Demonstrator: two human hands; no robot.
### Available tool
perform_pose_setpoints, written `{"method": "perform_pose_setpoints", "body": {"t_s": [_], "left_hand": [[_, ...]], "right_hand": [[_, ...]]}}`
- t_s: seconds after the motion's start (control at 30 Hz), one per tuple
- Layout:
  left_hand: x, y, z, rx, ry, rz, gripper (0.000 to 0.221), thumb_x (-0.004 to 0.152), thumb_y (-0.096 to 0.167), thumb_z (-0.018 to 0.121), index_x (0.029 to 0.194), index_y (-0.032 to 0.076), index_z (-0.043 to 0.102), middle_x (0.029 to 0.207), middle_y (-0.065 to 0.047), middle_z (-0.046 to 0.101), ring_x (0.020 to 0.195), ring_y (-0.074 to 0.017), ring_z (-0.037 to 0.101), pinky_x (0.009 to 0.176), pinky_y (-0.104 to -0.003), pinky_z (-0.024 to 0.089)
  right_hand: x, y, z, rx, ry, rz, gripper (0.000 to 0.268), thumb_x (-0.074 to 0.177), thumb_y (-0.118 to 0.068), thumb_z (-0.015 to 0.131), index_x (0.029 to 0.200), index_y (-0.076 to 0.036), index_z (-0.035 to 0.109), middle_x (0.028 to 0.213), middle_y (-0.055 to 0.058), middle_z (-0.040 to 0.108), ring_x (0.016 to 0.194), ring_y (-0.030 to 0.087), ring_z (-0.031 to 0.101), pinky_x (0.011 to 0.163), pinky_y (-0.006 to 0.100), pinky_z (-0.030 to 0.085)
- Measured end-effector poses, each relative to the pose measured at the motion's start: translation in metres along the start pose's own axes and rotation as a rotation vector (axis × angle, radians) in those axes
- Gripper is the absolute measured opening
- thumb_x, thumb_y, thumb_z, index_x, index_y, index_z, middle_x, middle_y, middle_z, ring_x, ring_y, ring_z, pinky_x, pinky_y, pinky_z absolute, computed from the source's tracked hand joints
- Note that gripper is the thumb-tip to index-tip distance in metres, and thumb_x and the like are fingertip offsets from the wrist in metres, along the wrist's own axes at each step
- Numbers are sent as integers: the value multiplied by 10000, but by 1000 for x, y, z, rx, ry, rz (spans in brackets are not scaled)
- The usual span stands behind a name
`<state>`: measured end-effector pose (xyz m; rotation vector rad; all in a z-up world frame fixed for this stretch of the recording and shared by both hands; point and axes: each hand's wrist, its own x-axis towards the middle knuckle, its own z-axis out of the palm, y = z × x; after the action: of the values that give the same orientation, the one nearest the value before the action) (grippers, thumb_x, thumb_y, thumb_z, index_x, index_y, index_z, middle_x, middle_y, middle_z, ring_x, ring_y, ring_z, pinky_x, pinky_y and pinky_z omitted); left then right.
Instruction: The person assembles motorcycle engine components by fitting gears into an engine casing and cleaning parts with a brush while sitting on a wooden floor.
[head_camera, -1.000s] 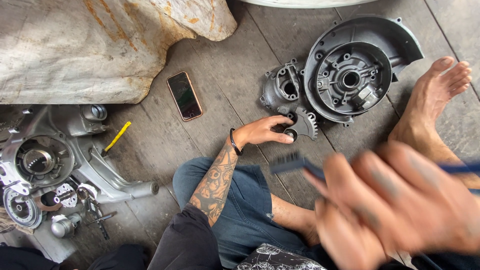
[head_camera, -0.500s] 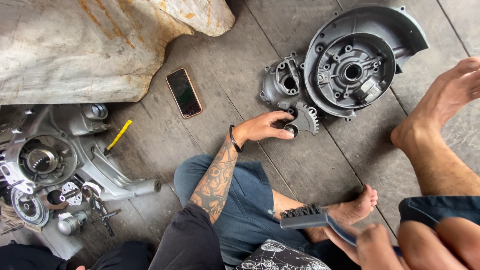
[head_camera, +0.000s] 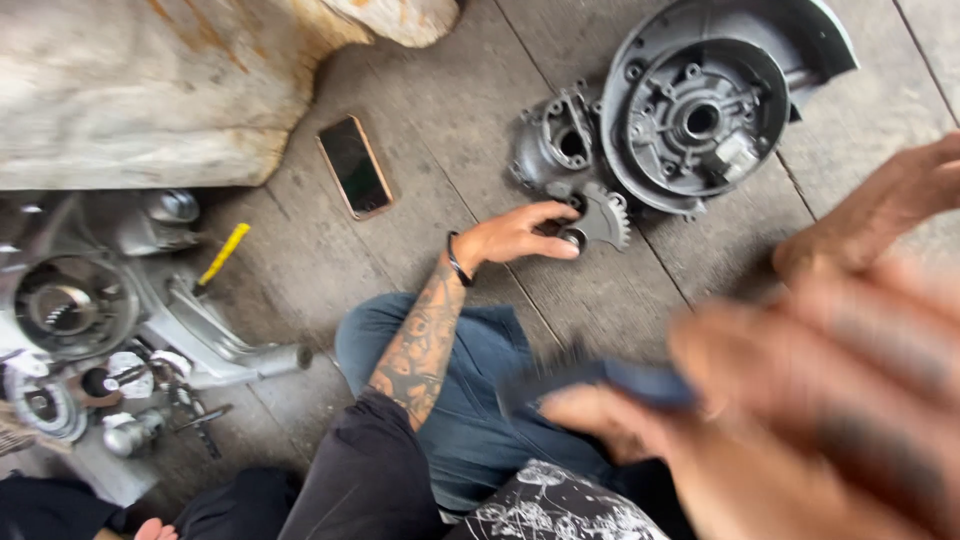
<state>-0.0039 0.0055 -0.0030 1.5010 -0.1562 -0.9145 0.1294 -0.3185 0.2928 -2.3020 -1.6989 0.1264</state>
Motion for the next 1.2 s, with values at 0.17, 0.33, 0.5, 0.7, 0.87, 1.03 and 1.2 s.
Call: {"method": "perform_pose_setpoints", "body": {"t_s": [0.17, 0.33, 0.5, 0.7, 0.87, 1.03, 1.2], "left_hand": [[6, -1, 4, 339, -4, 292, 646, 906, 398, 745, 1379, 16, 526, 1426, -151, 553, 1322, -257, 536, 1153, -367, 397], [-5, 43, 11, 94, -18, -36, 690, 850, 482, 687, 1417, 111, 556, 1396, 6, 590, 1249, -146, 552, 1066, -293, 407], [0, 11, 3, 53, 3, 43, 807, 804, 563, 810, 1358, 20, 584, 1308, -208, 591, 1276, -339, 550, 1008, -452, 505], [-1, 11, 3, 68, 19, 63, 758, 807, 559, 810, 1350, 68, 614, 1288, -168, 629, 1266, -316, 570, 1028, -447, 497], [-4, 27, 10, 49, 5, 69, 761, 817, 586, 784, 1348, 68, 610, 1298, -170, 627, 1279, -332, 563, 1078, -463, 467], [0, 15, 5, 83, -3, 70, 765, 816, 609, 774, 1344, 78, 615, 1293, -170, 637, 1265, -354, 579, 1074, -489, 460], [-3, 22, 6, 86, 4, 55, 780, 802, 650, 763, 1340, 103, 627, 1300, -144, 644, 1275, -343, 578, 1095, -483, 442]], "right_hand": [[31, -3, 56, 36, -73, 115, 161, 901, -279, 686, 976, -157, 612, 882, 61, 676, 781, 271, 682, 699, 402, 509], [46, -1, 125, 87, -122, 179, 178, 879, -299, 703, 982, -166, 643, 892, 43, 685, 827, 276, 710, 741, 407, 524], [20, 6, 197, 43, -114, 137, 172, 897, -322, 669, 989, -179, 645, 897, 23, 663, 835, 268, 710, 762, 395, 493], [1, 18, 233, -115, -29, 36, 186, 981, -364, 565, 1013, -192, 628, 949, 20, 623, 863, 248, 679, 800, 371, 423], [5, 24, 224, -125, -47, 140, 205, 967, -390, 612, 1055, -210, 657, 985, 10, 645, 929, 248, 698, 824, 362, 444], [5, 15, 225, -111, -67, 60, 141, 966, -347, 612, 992, -220, 666, 920, 7, 631, 862, 231, 694, 820, 358, 432], [10, 10, 213, -149, -122, 109, 133, 974, -347, 625, 1000, -230, 683, 924, -7, 657, 871, 197, 700, 850, 341, 448]]}}
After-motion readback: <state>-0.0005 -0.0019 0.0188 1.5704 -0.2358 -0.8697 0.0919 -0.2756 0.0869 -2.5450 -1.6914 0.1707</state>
